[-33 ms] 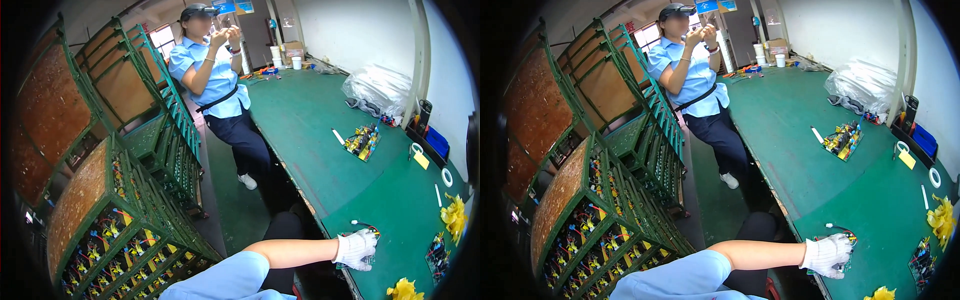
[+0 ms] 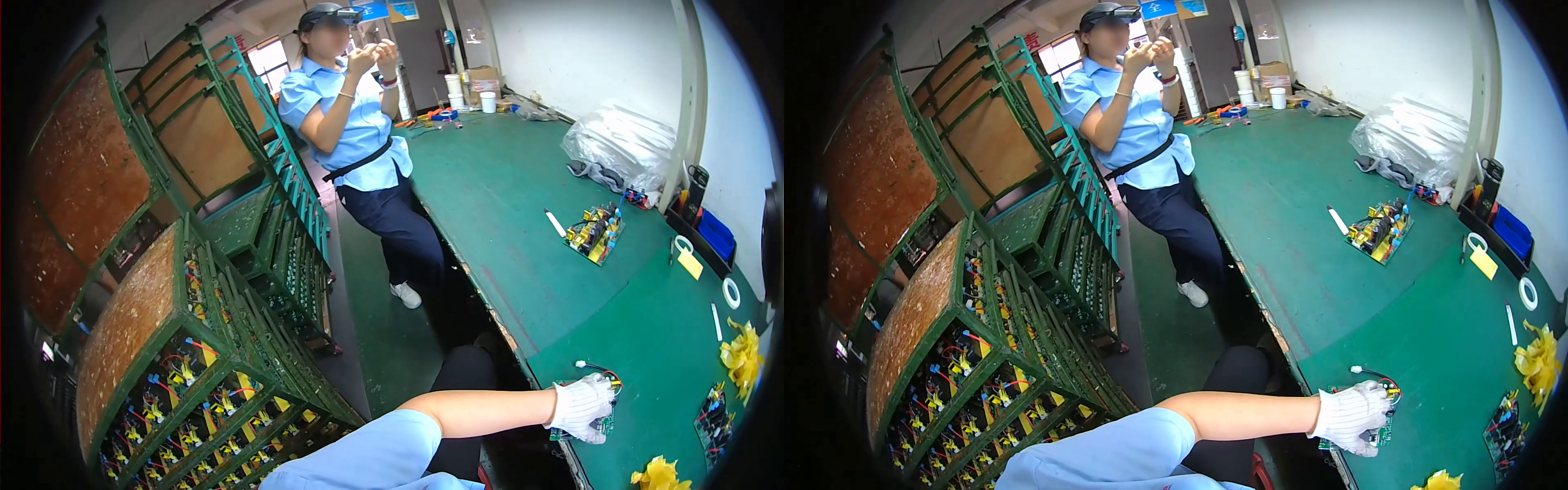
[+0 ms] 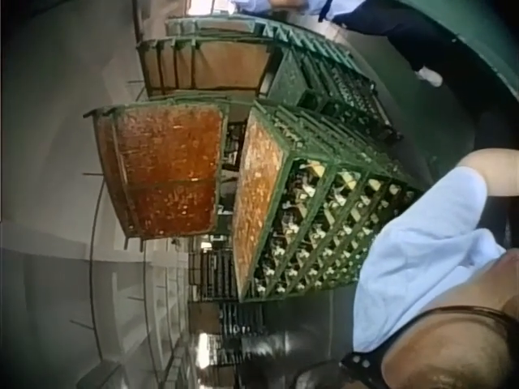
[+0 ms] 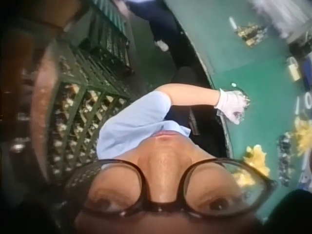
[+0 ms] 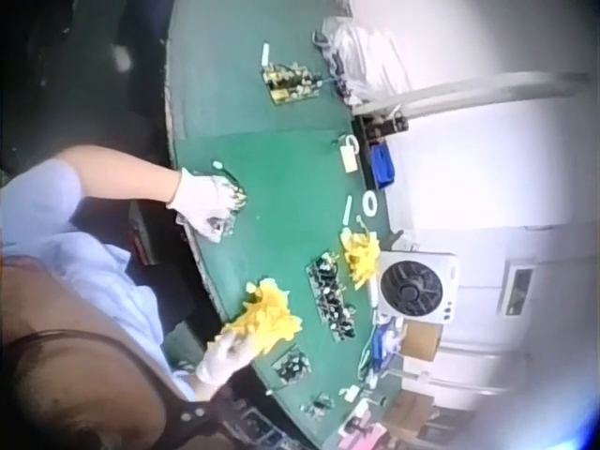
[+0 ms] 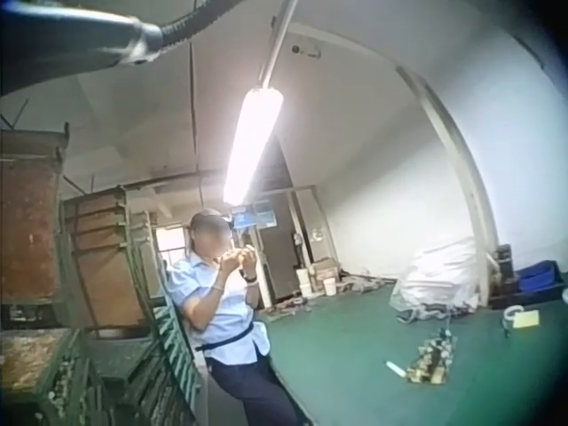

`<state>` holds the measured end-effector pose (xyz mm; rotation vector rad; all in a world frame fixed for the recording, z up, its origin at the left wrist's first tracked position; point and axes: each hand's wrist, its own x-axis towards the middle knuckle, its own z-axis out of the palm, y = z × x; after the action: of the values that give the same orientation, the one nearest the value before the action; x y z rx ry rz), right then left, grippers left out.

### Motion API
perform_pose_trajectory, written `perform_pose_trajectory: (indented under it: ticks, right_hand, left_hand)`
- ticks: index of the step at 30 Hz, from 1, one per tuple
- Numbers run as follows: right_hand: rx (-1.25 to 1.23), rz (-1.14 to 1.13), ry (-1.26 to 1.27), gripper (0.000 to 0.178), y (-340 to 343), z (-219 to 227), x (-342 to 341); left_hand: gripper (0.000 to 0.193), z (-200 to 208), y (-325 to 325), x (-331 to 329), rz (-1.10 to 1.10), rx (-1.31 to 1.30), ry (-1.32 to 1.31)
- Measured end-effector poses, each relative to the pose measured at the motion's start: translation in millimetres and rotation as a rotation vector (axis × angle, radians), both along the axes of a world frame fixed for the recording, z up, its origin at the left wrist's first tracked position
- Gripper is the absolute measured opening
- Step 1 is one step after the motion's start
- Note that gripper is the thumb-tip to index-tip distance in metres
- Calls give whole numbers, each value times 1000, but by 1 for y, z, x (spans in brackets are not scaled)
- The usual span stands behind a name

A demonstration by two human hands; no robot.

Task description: The person prepares printed circuit boards by hand, adding electronic components to them or removing yellow plastic strips from them.

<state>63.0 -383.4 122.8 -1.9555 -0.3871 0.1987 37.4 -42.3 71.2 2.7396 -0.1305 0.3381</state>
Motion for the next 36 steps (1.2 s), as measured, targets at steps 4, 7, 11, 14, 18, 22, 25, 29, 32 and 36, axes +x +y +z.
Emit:
perform_pose_trajectory:
  ticks: [4,7,11,14,18,22,25,29,32,36]
  right_hand:
    - [-155,183,-161,40,61,-38,5]
    - [-324,129,-131,44,113,2,-9]
    - [-414,151,-292,48,125,-47,27]
    - [-373,157,-328,48,126,-71,31]
    - [-431,25,-654,34,137,-59,19]
    - [-355,-18,-726,33,135,-82,27]
    - [-387,-4,-790,36,135,-84,29]
    - [-385,6,-694,40,131,-91,33]
    - [-394,22,-592,41,131,-90,32]
    - [-140,5,-567,43,133,-94,29]
  left_hand:
    - [62,-8,4,-1,8,103,70]
    - [52,-16,-5,1,-1,115,148]
    - [51,-44,-13,3,12,148,-101]
    - [51,-26,-14,1,-9,129,114]
    - [37,-4,-7,-1,-56,172,188]
    - [38,16,10,3,23,-187,123]
    - [42,14,25,5,86,-921,74]
    - [47,-28,34,-3,51,-1761,-207]
    - [48,-58,26,-4,181,-2130,-15]
    - [54,-35,3,-10,253,-2076,23]
